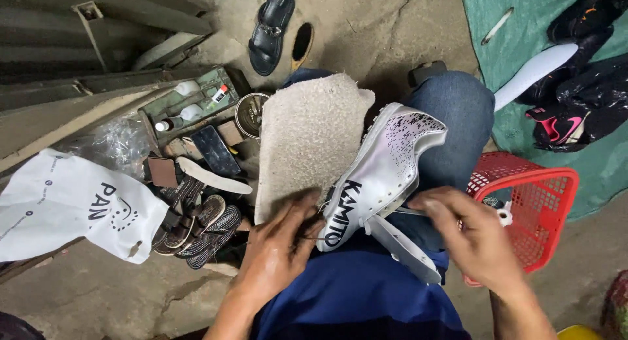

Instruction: A person is hand-sewing the upper part of a white athletic shoe to its sole using a needle and thick thread.

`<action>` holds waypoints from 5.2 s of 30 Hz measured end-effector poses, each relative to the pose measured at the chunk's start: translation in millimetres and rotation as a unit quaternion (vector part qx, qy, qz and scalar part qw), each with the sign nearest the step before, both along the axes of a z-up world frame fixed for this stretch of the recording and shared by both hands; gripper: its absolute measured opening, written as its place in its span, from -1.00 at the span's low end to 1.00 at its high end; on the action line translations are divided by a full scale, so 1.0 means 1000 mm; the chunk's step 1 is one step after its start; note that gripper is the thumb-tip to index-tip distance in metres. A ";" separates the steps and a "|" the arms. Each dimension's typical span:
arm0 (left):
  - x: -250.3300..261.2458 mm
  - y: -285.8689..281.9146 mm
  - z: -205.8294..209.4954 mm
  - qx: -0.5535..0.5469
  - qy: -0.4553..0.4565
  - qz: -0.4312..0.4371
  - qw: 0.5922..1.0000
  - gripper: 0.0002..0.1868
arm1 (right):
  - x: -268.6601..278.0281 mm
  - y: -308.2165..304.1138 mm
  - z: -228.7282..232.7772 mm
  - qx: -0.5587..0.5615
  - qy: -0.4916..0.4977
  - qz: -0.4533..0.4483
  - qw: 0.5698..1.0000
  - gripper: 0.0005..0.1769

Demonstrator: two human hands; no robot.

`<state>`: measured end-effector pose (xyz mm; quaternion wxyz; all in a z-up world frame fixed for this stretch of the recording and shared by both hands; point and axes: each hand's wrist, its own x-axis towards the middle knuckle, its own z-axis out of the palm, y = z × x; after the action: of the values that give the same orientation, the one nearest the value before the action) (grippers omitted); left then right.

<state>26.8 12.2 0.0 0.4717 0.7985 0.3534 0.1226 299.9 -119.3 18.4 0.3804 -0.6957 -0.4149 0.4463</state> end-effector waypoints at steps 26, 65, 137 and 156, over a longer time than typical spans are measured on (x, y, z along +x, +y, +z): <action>0.004 -0.035 -0.012 -0.119 -0.023 0.121 0.985 -0.86 | 0.025 0.000 -0.042 -0.143 -0.312 0.069 0.937 -0.41; -0.038 -0.029 0.033 0.118 0.119 -0.068 0.983 -0.60 | -0.052 0.010 -0.074 -0.278 0.336 -0.052 0.898 -0.79; 0.003 0.024 0.020 -0.015 0.368 -0.320 0.873 -0.40 | -0.057 0.027 -0.045 -0.352 0.303 0.017 0.885 -0.56; -0.015 0.042 0.011 0.068 0.160 -0.176 0.969 -0.58 | -0.034 0.008 -0.026 -0.201 0.320 0.007 0.926 -0.65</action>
<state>11.5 54.3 11.4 0.3679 0.8876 0.2688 -0.0683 265.5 -111.3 -7.4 0.3417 -0.5746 -0.1776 0.7222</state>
